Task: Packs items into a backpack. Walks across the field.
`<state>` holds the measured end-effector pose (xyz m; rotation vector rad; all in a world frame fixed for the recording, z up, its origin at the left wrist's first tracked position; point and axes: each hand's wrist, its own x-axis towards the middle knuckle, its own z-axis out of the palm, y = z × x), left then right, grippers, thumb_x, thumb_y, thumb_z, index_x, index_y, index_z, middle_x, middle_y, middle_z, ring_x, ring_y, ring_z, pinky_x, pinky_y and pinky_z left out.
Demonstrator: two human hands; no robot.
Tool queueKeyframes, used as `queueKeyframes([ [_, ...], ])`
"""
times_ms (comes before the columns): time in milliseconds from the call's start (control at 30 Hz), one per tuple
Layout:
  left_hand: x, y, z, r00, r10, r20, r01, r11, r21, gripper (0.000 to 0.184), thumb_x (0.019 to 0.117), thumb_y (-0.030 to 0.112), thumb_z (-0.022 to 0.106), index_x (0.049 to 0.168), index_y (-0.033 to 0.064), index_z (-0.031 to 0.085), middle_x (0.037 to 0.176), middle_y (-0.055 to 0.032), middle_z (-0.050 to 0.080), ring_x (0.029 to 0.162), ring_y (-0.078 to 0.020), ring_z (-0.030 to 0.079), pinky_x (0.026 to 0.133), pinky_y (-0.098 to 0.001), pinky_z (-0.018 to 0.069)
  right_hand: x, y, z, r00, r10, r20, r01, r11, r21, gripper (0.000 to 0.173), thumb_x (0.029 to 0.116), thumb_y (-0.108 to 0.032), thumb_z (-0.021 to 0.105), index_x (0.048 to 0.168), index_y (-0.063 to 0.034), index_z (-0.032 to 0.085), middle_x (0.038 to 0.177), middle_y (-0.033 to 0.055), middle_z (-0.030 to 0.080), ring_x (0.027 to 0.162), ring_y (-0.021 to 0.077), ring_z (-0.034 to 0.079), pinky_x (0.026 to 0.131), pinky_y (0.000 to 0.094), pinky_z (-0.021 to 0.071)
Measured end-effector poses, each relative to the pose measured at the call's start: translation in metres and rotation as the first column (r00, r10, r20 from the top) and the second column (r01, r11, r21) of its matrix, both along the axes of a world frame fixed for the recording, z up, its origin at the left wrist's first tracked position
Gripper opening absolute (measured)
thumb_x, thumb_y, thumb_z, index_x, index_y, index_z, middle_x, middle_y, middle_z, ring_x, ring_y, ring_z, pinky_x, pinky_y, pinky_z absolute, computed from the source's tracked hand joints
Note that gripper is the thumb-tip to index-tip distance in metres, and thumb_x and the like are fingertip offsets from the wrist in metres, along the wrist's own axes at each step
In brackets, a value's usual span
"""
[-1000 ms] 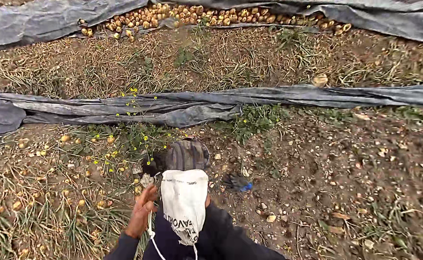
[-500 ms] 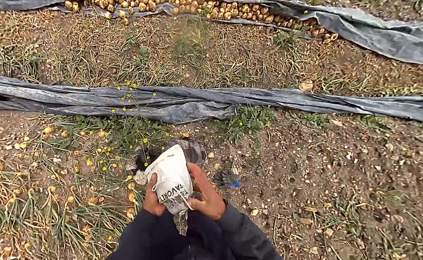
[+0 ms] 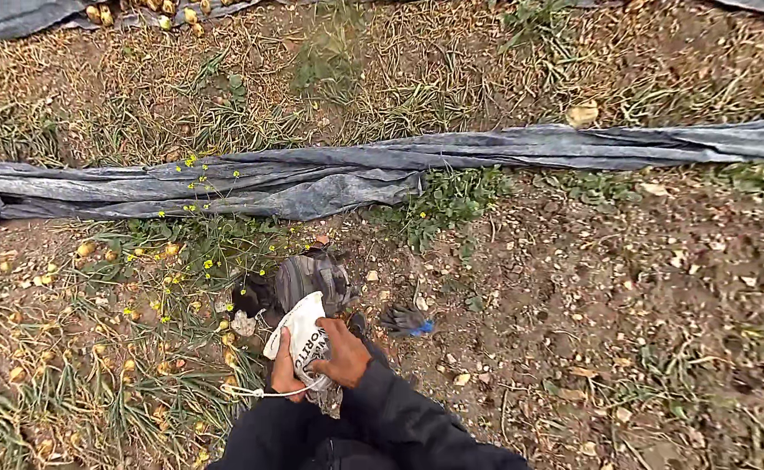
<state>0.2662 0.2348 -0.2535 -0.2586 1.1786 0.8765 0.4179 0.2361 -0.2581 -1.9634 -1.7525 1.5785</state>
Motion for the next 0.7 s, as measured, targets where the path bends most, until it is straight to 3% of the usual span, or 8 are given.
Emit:
queueKeyframes([
  [133, 0.049, -0.003, -0.008, 0.999, -0.036, -0.036, 0.034, 0.998, -0.054, 0.065, 0.1083, 0.057, 0.028, 0.139, 0.0064, 0.054, 0.117, -0.0215, 0.07, 0.103, -0.0331, 0.071, 0.088, -0.0554, 0.0593, 0.063, -0.001, -0.027, 0.99, -0.026, -0.136, 0.027, 1.0, 0.006, 0.065, 0.0825, -0.046, 0.078, 0.14, -0.0254, 0.058, 0.136, 0.0053, 0.064, 0.12, 0.0223, 0.065, 0.101, 0.051, 0.0549],
  [233, 0.076, -0.003, -0.007, 0.997, -0.078, -0.021, 0.076, 0.992, -0.099, 0.067, 0.1067, 0.061, 0.028, 0.141, 0.0091, 0.053, 0.119, -0.0212, 0.07, 0.106, -0.0346, 0.071, 0.088, -0.0581, 0.0588, 0.101, -0.003, -0.036, 0.984, -0.046, -0.172, 0.052, 0.998, 0.028, 0.047, 0.0895, -0.041, 0.07, 0.134, -0.0264, 0.065, 0.124, -0.0004, 0.072, 0.116, 0.0159, 0.067, 0.1, 0.0493, 0.055],
  [400, 0.103, -0.003, -0.002, 0.991, -0.133, 0.023, 0.135, 0.968, -0.211, 0.071, 0.1033, 0.067, 0.031, 0.141, 0.0108, 0.053, 0.121, -0.0215, 0.069, 0.107, -0.0364, 0.07, 0.087, -0.0602, 0.0582, 0.134, -0.005, -0.034, 0.991, -0.075, -0.111, 0.075, 0.997, -0.003, 0.049, 0.0923, -0.06, 0.062, 0.129, -0.0285, 0.068, 0.114, -0.0017, 0.075, 0.107, 0.0152, 0.071, 0.094, 0.0505, 0.0573],
  [433, 0.104, -0.002, -0.002, 0.989, -0.145, 0.03, 0.148, 0.961, -0.234, 0.072, 0.1026, 0.068, 0.031, 0.141, 0.0111, 0.053, 0.121, -0.0216, 0.069, 0.107, -0.0367, 0.07, 0.087, -0.0604, 0.058, 0.136, -0.005, -0.032, 0.992, -0.08, -0.095, 0.078, 0.997, -0.023, 0.052, 0.0896, -0.063, 0.064, 0.128, -0.0278, 0.068, 0.113, -0.0006, 0.075, 0.106, 0.0165, 0.071, 0.093, 0.0513, 0.0572],
  [533, 0.106, 0.0, -0.003, 0.98, -0.192, 0.045, 0.197, 0.95, -0.244, 0.07, 0.1036, 0.066, 0.031, 0.138, 0.0103, 0.056, 0.117, -0.0209, 0.07, 0.104, -0.0355, 0.071, 0.085, -0.059, 0.0589, 0.133, -0.002, -0.021, 0.999, -0.045, 0.005, 0.045, 0.992, -0.115, 0.076, 0.0707, -0.07, 0.078, 0.128, -0.0227, 0.064, 0.117, 0.0057, 0.072, 0.107, 0.0255, 0.069, 0.09, 0.0573, 0.057],
  [567, 0.105, 0.001, -0.005, 0.977, -0.208, 0.045, 0.212, 0.945, -0.248, 0.069, 0.1042, 0.065, 0.03, 0.136, 0.0099, 0.057, 0.115, -0.0207, 0.071, 0.102, -0.0351, 0.071, 0.084, -0.0583, 0.0594, 0.129, -0.001, -0.018, 0.999, -0.026, 0.037, 0.032, 0.989, -0.145, 0.079, 0.069, -0.069, 0.079, 0.129, -0.0206, 0.062, 0.118, 0.0087, 0.071, 0.107, 0.0293, 0.069, 0.088, 0.0596, 0.0567],
  [700, 0.083, -0.003, -0.024, 0.963, -0.23, 0.137, 0.26, 0.926, -0.274, 0.073, 0.102, 0.07, 0.029, 0.137, 0.0117, 0.057, 0.117, -0.0207, 0.07, 0.104, -0.0359, 0.071, 0.084, -0.0593, 0.0587, 0.111, 0.0, -0.024, 0.996, 0.041, 0.083, -0.026, 0.985, -0.171, 0.058, 0.0843, -0.059, 0.07, 0.128, -0.0217, 0.064, 0.11, 0.0106, 0.073, 0.103, 0.0333, 0.071, 0.086, 0.0629, 0.0557],
])
